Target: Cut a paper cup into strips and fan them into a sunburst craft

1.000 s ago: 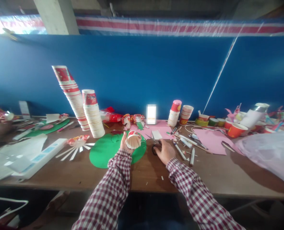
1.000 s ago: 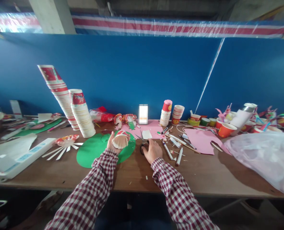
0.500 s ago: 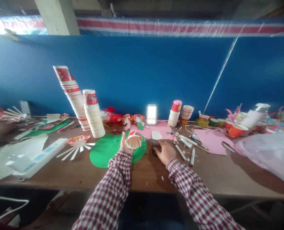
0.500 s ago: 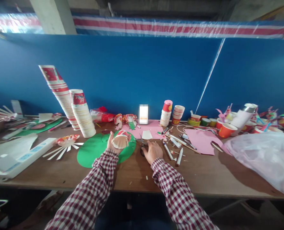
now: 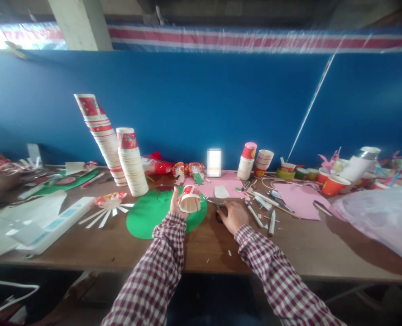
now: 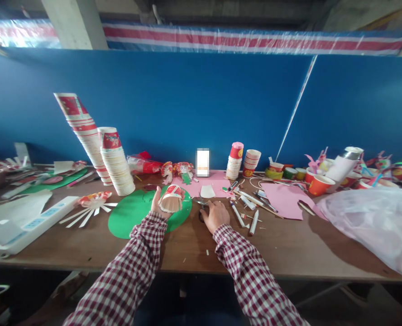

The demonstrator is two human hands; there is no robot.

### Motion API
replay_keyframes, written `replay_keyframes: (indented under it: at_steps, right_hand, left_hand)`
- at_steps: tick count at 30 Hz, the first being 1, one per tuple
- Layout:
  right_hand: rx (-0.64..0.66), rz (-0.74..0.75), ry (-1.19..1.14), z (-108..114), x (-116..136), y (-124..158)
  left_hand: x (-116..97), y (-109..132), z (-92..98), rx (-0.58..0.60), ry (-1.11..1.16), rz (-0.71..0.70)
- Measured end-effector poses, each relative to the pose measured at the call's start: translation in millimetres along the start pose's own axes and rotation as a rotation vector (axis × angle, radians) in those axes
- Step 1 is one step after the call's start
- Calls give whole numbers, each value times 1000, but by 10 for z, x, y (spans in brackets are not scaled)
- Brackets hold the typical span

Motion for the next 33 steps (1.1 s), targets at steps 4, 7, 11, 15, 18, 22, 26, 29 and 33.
replay_keyframes:
  at_steps: [4,7,11,15,18,22,26,29,33]
  right_hand:
    - [1,15,10,12,15,2]
    - [14,12,16,22,21,4]
    - [26,-4,28,29,25,3]
    - [37,-17,32,34,32,3]
    - [31,-34,26,53,31,11]
    - [-18,-28,12,110,46,25]
    - [-115,46,-122,171,135,31]
    - [-189,160,-301,206,231,40]
    - [-191,227,-428,214,284,51]
  left_hand:
    - [2,16,-33,-8,-19,9]
    - [0,25,-58,-20,-20,-7]
    - [6,36,-80,-35,-27,11]
    - [4,40,-89,-34,-36,6]
    - [0,40,-87,-27,-46,18]
    - [3,33,-77,-4,-57,41]
    - [50,25,-84,-4,-75,9]
    - [141,29,-132,-8,-98,4]
    - [278,44,-243,23,-160,32]
Point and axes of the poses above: each hand's wrist, its own y-axis away from the middle knuckle, its own z-axis out of the back of the hand, x = y × z, the point moved 3 cm from there along -y, towards the middle knuckle, and after that the axes turned 3 degrees about z, right-handed, at the moved point
